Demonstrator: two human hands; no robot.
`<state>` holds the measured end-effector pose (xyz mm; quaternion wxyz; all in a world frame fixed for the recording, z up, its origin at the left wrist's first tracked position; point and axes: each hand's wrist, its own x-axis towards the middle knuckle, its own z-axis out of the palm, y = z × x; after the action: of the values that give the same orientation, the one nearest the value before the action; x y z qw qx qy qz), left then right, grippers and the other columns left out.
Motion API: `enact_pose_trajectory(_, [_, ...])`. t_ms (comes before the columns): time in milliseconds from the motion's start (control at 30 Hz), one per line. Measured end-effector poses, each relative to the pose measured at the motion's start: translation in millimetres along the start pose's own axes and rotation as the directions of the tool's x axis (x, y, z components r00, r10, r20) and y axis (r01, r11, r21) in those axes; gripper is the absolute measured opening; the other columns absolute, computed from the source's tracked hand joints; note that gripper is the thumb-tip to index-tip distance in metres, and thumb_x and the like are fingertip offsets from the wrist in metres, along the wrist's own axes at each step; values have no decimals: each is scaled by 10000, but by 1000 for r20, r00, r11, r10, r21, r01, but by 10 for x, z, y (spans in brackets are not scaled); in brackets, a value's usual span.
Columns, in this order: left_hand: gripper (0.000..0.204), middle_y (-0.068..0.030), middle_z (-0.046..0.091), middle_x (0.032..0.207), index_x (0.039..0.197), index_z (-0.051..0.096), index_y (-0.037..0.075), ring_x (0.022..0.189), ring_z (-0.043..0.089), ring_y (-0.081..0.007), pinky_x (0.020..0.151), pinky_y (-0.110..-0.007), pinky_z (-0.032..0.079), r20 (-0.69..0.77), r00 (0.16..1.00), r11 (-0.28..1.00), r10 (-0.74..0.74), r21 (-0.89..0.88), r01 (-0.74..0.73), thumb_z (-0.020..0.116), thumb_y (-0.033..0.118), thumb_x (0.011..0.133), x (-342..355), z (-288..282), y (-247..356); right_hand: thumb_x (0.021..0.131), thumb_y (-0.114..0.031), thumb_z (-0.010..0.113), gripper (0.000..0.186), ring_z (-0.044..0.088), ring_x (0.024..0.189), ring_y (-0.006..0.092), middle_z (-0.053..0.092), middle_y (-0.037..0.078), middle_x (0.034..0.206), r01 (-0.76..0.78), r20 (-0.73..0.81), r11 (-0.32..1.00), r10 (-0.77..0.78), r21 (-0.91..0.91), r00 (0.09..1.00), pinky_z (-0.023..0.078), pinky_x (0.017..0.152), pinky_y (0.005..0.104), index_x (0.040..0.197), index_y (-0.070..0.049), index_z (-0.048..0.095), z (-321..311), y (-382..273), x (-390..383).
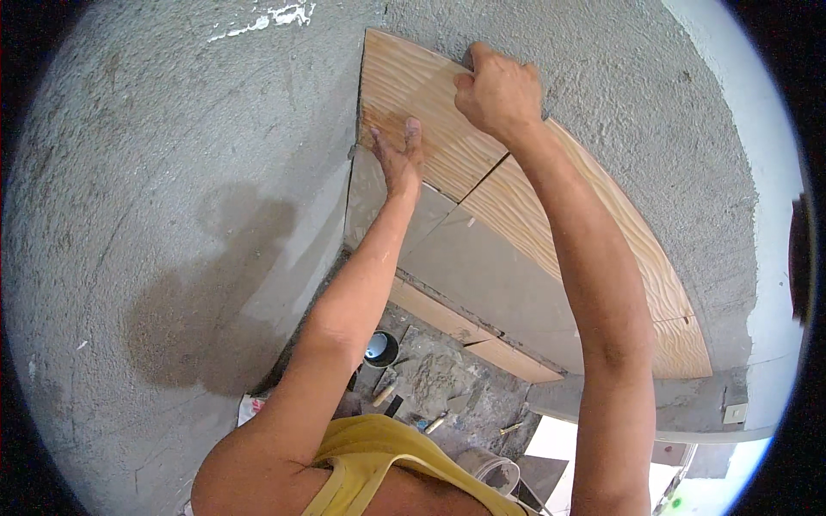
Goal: The person installs and taps wall tiles into place using a mallet, applies mortar to the back of a tile with a trowel, mounts it to the wall, and cleans another tile with a sponge.
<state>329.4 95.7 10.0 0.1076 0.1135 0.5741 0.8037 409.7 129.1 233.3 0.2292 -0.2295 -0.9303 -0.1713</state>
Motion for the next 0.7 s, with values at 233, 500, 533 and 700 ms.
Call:
enact_pose_trajectory(233, [1152, -265, 143, 1656, 1590, 34, -74, 1524, 210, -340, 1236, -392, 197, 51, 998, 999, -33, -4, 33, 688, 587, 911, -11, -88, 240, 868, -249, 655, 296, 691, 939, 429, 729, 217, 982, -37, -33, 946, 51, 322, 998, 525, 852, 518, 1061, -25, 661, -26, 47, -9])
enact_pose_trajectory(500, [1059, -258, 251, 1603, 1573, 150, -63, 1459, 303, -411, 1119, -600, 332, 168, 971, 963, -172, -177, 201, 541, 691, 941, -420, -438, 662, 857, -222, 646, 300, 690, 948, 439, 727, 234, 998, -46, -95, 915, 91, 401, 991, 537, 846, 518, 1071, -15, 680, -529, 79, -156])
enact_pose_trajectory(533, [1044, -238, 296, 1577, 1568, 176, -44, 1423, 358, -409, 1036, -687, 396, 250, 939, 930, -238, -220, 295, 490, 732, 943, -584, -554, 710, 858, -219, 649, 288, 688, 926, 445, 723, 234, 980, -13, -134, 907, 76, 421, 988, 532, 833, 528, 1052, -7, 676, -603, 72, -203])
enact_pose_trajectory(700, [1161, -265, 355, 1542, 1557, 250, -30, 1426, 360, -432, 1042, -719, 387, 738, 627, 649, -248, -355, 673, 370, 889, 857, -1112, -1229, 1158, 864, -175, 652, 233, 666, 886, 436, 696, 225, 942, 72, -249, 908, 36, 413, 968, 497, 787, 537, 1017, 1, 647, -1013, 51, -686])
